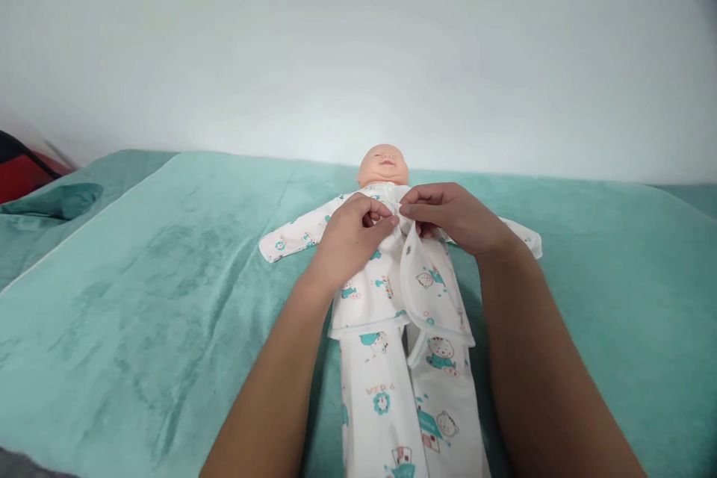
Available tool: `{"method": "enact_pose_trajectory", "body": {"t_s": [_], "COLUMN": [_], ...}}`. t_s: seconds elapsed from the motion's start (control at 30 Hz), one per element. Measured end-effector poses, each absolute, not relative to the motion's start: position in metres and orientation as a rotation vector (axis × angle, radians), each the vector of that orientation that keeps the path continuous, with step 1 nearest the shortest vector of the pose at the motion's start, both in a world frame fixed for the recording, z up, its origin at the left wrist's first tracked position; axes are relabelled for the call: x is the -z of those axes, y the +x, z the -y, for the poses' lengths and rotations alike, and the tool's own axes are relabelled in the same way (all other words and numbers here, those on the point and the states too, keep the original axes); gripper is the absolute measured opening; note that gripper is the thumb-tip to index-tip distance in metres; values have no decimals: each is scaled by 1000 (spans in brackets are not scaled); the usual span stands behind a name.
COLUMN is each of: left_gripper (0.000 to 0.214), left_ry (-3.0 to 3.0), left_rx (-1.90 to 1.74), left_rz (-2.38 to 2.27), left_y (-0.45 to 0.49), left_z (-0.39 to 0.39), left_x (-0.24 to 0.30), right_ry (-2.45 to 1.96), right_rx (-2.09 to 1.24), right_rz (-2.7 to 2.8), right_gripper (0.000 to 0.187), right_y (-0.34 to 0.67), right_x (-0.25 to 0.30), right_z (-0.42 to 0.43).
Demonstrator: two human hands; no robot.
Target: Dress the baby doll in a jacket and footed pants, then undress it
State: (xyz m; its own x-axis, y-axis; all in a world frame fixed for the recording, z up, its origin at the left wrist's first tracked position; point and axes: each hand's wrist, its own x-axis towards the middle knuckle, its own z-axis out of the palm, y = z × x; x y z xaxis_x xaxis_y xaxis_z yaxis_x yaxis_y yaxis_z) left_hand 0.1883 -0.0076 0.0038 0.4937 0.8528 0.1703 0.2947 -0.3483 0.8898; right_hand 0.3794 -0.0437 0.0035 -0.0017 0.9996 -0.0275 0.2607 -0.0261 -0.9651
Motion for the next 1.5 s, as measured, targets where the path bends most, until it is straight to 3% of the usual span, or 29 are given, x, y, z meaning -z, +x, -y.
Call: {"method": "enact_pose_trajectory", "body": {"t_s": [0.57, 1.17, 1.5], "left_gripper": [13, 16, 16], "left_ry": [1471, 1643, 1694], "left_rx": [-870, -906, -914], "left_rz": [-840, -779, -758], "left_y": [186, 188, 187], "left_z": [7, 6, 5], "left_x": [0, 2, 2], "right_ry": [-1393, -1208, -1081], "right_rx": [-1041, -1103, -1185], "right_rz": [1300, 1202, 1275], "right_gripper": [18, 30, 26], "right_y": [371, 370, 381], "right_x": [1, 9, 17], "right_z": [41, 37, 36]}}
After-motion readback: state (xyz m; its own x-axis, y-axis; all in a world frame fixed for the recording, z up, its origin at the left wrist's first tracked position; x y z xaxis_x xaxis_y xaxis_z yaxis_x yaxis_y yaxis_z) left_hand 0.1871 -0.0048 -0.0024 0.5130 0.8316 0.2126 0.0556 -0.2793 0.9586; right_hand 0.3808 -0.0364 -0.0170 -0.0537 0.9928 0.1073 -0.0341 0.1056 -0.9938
